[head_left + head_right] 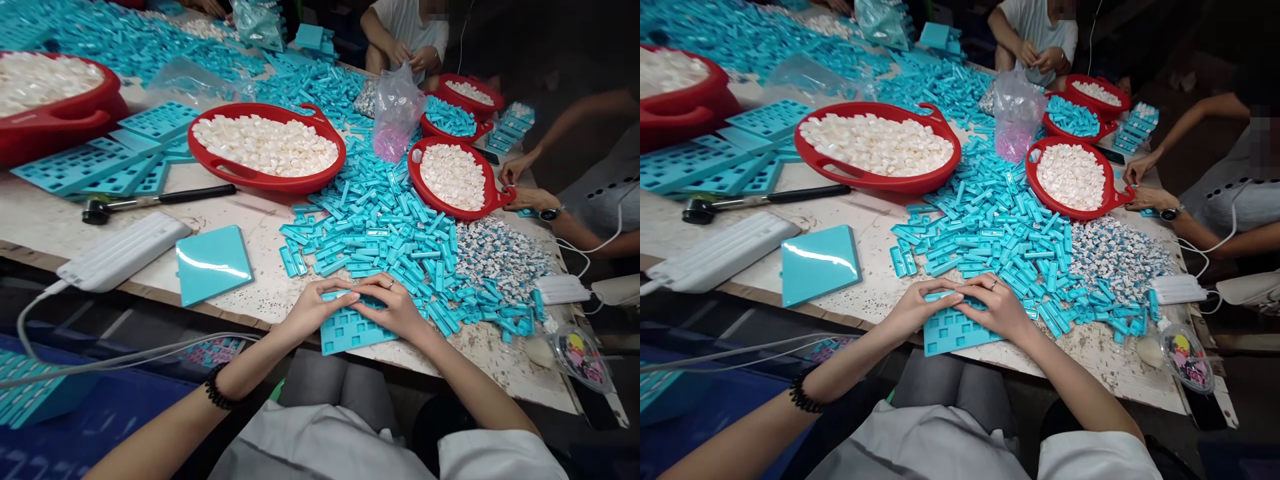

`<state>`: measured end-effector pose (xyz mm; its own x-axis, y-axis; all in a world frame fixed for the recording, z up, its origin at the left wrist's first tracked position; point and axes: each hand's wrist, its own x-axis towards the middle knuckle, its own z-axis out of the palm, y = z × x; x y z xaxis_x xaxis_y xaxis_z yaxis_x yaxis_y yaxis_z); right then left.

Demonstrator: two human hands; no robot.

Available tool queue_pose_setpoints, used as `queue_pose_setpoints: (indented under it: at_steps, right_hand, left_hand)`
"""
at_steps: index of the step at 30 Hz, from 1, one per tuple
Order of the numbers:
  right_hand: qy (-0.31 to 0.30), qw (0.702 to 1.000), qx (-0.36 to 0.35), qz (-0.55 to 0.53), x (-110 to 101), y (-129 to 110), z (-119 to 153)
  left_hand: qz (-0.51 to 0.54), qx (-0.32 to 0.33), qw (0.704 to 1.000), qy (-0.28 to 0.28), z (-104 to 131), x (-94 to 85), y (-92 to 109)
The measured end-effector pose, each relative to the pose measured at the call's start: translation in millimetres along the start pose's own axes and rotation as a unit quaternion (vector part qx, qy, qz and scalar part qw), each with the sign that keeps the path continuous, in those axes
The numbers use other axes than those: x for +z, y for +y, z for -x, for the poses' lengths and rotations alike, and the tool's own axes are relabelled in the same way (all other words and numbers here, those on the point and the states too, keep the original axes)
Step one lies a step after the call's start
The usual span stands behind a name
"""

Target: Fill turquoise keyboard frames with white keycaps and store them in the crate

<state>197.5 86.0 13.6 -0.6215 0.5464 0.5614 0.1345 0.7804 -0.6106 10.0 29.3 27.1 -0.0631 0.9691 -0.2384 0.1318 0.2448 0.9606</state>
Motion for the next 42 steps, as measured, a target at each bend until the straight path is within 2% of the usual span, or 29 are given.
queue_pose_setpoints:
  at_steps: [5, 11, 18, 26, 28, 33, 38, 42]
  right_hand:
    - [0.012, 0.998, 0.039, 0.049, -5, -3, 0]
    - [0.003, 0.999, 0.033, 0.015, -13, -7, -1]
    - [-0.089, 0.996, -0.017, 0.009, -30, -18, -12]
    - [-0.183, 0.982, 0.0, 0.035, -44, -44, -24]
    - [-0.178, 0.983, 0.002, 0.037, -44, -47, -22]
    - [-0.107, 0.994, 0.002, 0.007, -38, -47, -15]
    - [-0.083, 0.996, 0.001, -0.012, -33, -44, -13]
    - [-0.086, 0.996, 0.013, 0.021, -32, -41, -15]
  left_hand:
    - [-0.04, 0.04, 0.997, 0.052, 17, 1.8, 4]
    - [-0.086, 0.1, 0.991, 0.029, 39, 2.9, 15]
    - [-0.127, 0.166, 0.978, 0.029, 50, -3.6, -3]
    - [-0.223, 0.281, 0.933, 0.023, 61, -3.6, -18]
    - [-0.24, 0.298, 0.924, 0.021, 64, -2.0, -21]
    - [-0.244, 0.326, 0.913, 0.021, 68, 3.7, -24]
    - [-0.219, 0.313, 0.924, 0.022, 67, 5.1, -20]
    - [-0.163, 0.287, 0.944, 0.028, 57, 0.2, -9]
